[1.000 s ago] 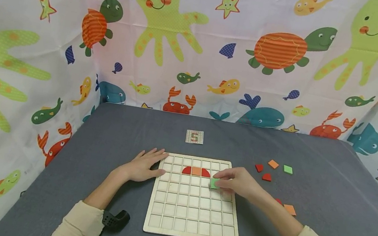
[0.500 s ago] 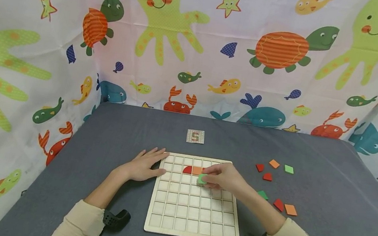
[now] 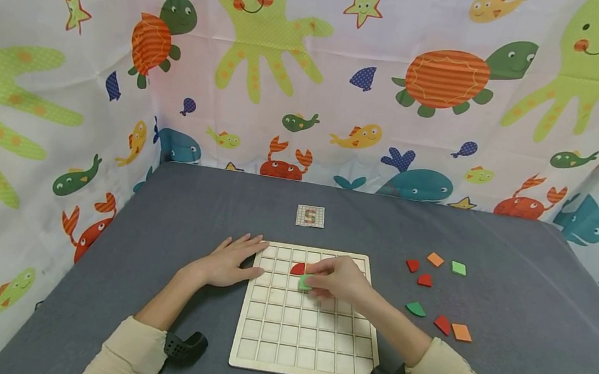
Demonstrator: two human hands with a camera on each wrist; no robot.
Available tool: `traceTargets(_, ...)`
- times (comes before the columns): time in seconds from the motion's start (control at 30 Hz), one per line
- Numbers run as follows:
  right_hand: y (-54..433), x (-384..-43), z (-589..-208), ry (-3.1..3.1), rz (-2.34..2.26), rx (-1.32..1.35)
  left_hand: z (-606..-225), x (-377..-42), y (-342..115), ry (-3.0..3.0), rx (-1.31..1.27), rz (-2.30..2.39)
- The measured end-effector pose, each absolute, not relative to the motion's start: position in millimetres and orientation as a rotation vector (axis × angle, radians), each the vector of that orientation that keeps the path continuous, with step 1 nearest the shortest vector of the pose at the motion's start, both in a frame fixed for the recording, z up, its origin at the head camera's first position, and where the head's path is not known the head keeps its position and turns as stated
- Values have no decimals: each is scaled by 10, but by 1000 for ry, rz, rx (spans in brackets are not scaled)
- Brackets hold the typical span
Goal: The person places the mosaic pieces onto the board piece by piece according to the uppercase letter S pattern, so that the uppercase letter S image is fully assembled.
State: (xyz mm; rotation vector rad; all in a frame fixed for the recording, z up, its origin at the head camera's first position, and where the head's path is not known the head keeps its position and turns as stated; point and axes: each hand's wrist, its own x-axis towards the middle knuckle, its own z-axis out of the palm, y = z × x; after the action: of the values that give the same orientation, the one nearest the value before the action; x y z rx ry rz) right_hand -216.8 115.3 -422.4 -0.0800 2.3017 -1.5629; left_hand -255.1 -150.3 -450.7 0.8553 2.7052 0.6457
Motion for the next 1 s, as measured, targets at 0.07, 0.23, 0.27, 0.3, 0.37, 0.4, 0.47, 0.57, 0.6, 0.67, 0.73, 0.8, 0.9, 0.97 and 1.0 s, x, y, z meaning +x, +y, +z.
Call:
traceTargets(0.07, 1128, -2167, -4222, 2292, -1570, -71, -4500, -2548, -1504, 2702, 858, 657)
traceTargets(0.23, 1086, -2159, -4212, 2297, -1586, -48, -4489, -2544, -1501, 2689, 866, 670)
traceTargets(0.27, 1077, -2160, -4213, 2299, -1586, -46, -4489, -2544, -1501, 2688, 867, 673)
traceTargets(0.3, 1068, -2163, -4215, 2300, -1587, -46, -4492, -2544, -1502, 2690, 868, 670)
traceTargets(0.37, 1048, -2166, -4218, 2290, -1592, -36, -4494, -2542, -1501, 2693, 865, 666)
traceTargets(0.4, 1039, -2169, -4221, 2288, -1590, -32, -4496, -2543, -1501, 2694, 864, 664)
traceTargets(0.47, 1021, -2170, -4226, 2291, -1584, -16, -4507, -2549, -1503, 2696, 862, 663)
traceTargets(0.57, 1007, -2171, -4238, 2307, -1574, 3, -4524, -2558, -1509, 2697, 864, 664)
traceTargets(0.6, 1005, -2172, -4243, 2315, -1569, 5, -4530, -2561, -1511, 2699, 864, 657)
traceTargets(0.67, 1003, -2174, -4252, 2332, -1556, 10, -4537, -2565, -1517, 2703, 869, 657)
traceTargets(0.73, 1001, -2179, -4261, 2343, -1550, 8, -4528, -2561, -1515, 2703, 874, 659)
traceTargets(0.8, 998, -2181, -4263, 2345, -1550, 7, -4509, -2553, -1511, 2700, 876, 664)
traceTargets(0.9, 991, -2181, -4263, 2340, -1555, 1, -4499, -2548, -1509, 2693, 877, 674)
traceTargets(0.97, 990, -2175, -4255, 2348, -1546, -10, -4497, -2546, -1509, 2693, 875, 667)
traceTargets(1.0, 991, -2170, -4252, 2356, -1537, -16, -4497, -2546, -1508, 2692, 873, 663)
